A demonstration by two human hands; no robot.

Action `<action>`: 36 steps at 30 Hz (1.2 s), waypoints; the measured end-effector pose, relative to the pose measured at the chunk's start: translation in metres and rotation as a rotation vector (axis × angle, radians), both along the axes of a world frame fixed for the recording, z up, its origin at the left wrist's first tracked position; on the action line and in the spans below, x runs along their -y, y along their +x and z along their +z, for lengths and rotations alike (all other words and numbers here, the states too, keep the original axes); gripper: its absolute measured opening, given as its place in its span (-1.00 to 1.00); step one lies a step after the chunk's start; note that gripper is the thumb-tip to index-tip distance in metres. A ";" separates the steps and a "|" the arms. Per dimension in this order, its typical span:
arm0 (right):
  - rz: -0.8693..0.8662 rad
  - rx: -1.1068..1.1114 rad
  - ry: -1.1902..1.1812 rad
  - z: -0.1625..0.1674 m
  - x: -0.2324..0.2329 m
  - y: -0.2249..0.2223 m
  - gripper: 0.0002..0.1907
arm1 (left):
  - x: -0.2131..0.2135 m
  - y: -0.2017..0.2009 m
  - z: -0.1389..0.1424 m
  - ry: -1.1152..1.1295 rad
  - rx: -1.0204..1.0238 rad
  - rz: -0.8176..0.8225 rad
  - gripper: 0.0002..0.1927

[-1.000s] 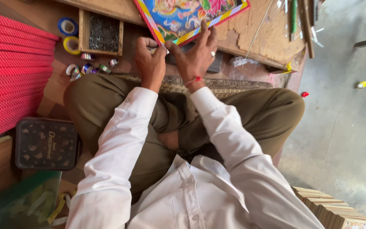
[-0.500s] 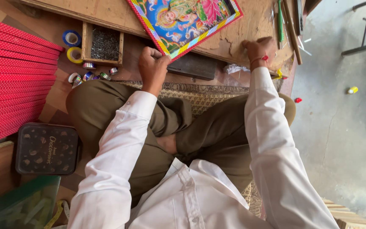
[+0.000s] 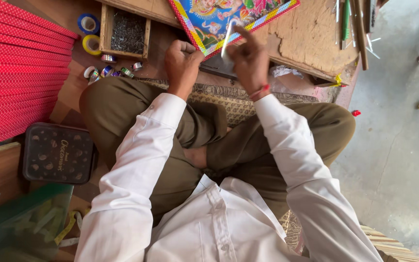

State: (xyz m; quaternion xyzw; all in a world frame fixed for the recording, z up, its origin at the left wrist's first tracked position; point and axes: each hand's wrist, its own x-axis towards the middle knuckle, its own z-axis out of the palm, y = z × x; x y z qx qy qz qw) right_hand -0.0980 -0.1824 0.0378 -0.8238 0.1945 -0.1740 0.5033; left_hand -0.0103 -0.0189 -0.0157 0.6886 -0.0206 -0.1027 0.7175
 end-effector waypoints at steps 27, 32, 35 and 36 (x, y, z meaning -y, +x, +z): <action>0.040 -0.081 -0.289 0.005 -0.039 0.013 -0.54 | -0.013 -0.003 0.019 -0.204 -0.294 -0.099 -0.83; 0.063 0.007 -0.341 -0.004 -0.040 0.009 -0.53 | -0.014 0.010 0.023 -0.387 -0.396 -0.122 -0.79; 0.092 0.032 -0.214 -0.011 -0.029 0.007 -0.52 | -0.021 0.014 0.030 -0.395 -0.400 -0.090 -0.78; 0.012 0.043 -0.139 -0.013 -0.020 0.006 -0.54 | -0.021 0.016 0.032 -0.378 -0.388 -0.062 -0.78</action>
